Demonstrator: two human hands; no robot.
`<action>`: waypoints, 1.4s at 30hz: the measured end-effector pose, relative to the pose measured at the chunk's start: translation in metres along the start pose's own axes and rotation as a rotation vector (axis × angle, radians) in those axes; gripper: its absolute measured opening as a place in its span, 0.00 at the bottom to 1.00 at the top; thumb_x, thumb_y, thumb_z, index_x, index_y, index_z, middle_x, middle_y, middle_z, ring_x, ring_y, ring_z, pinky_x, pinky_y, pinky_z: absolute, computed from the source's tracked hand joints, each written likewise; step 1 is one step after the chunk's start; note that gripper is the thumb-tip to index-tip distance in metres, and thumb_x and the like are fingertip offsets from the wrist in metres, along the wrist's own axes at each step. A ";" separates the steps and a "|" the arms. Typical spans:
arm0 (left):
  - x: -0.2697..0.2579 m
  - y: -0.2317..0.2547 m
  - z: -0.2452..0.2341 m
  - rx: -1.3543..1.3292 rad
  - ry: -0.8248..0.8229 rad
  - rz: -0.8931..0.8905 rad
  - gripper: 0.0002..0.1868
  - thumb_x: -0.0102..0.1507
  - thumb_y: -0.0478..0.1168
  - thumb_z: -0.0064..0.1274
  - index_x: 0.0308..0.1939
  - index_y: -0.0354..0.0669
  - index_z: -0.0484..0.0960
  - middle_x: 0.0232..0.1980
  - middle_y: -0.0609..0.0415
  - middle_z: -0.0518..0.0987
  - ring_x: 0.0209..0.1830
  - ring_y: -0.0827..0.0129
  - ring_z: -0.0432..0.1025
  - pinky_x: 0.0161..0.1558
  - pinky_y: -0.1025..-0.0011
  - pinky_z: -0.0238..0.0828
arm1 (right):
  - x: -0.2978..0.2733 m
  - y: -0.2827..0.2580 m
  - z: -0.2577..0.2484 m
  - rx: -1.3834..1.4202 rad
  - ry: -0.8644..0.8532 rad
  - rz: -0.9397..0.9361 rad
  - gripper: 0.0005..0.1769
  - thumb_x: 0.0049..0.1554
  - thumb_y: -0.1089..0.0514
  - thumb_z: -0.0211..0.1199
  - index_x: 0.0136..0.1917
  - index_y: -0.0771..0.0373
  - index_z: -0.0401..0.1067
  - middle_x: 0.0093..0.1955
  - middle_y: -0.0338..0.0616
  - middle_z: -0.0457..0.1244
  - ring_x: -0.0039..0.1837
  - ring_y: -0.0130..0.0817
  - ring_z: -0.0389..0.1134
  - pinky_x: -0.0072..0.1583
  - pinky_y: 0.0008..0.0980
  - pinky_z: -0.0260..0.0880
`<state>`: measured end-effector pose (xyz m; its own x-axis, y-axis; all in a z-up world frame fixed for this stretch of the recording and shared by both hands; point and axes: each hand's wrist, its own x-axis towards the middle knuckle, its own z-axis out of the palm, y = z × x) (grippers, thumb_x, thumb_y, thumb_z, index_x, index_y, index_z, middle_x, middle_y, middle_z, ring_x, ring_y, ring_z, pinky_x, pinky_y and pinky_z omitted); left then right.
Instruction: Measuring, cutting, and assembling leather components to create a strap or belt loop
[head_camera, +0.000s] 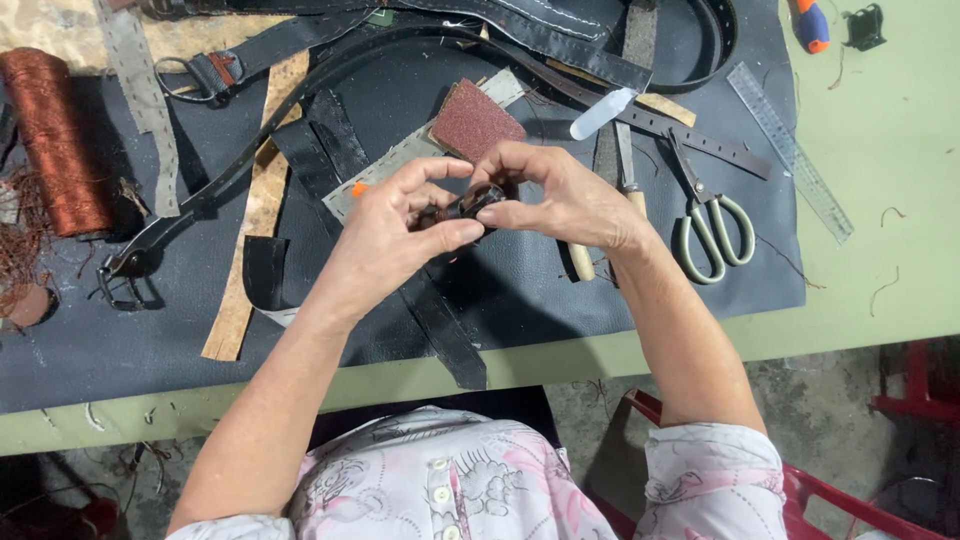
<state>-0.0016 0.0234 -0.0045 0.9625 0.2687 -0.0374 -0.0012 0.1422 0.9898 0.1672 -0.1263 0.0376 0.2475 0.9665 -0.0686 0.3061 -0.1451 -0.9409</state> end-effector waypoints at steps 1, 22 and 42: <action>0.003 -0.007 -0.001 -0.002 0.000 -0.001 0.29 0.60 0.34 0.65 0.65 0.38 0.75 0.42 0.42 0.82 0.35 0.66 0.78 0.34 0.76 0.77 | 0.000 0.001 0.001 0.000 0.000 0.002 0.16 0.53 0.58 0.73 0.52 0.66 0.75 0.44 0.52 0.69 0.49 0.44 0.71 0.63 0.51 0.70; 0.017 0.008 -0.018 -0.260 -0.058 -0.292 0.13 0.63 0.30 0.58 0.51 0.32 0.79 0.38 0.42 0.85 0.19 0.70 0.78 0.19 0.76 0.77 | -0.007 0.025 -0.013 0.341 0.044 0.084 0.29 0.66 0.37 0.48 0.57 0.64 0.72 0.45 0.49 0.68 0.46 0.34 0.71 0.47 0.32 0.74; -0.008 0.013 -0.058 -0.125 -0.155 -0.196 0.10 0.55 0.28 0.65 0.39 0.31 0.82 0.27 0.39 0.82 0.14 0.66 0.75 0.16 0.74 0.71 | -0.023 0.027 -0.032 0.311 0.210 0.104 0.06 0.57 0.63 0.70 0.41 0.65 0.74 0.33 0.39 0.65 0.35 0.20 0.62 0.38 0.18 0.64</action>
<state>-0.0253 0.0783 0.0011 0.9778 0.0766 -0.1950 0.1645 0.2961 0.9409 0.1995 -0.1594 0.0240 0.4548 0.8810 -0.1299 -0.0161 -0.1377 -0.9903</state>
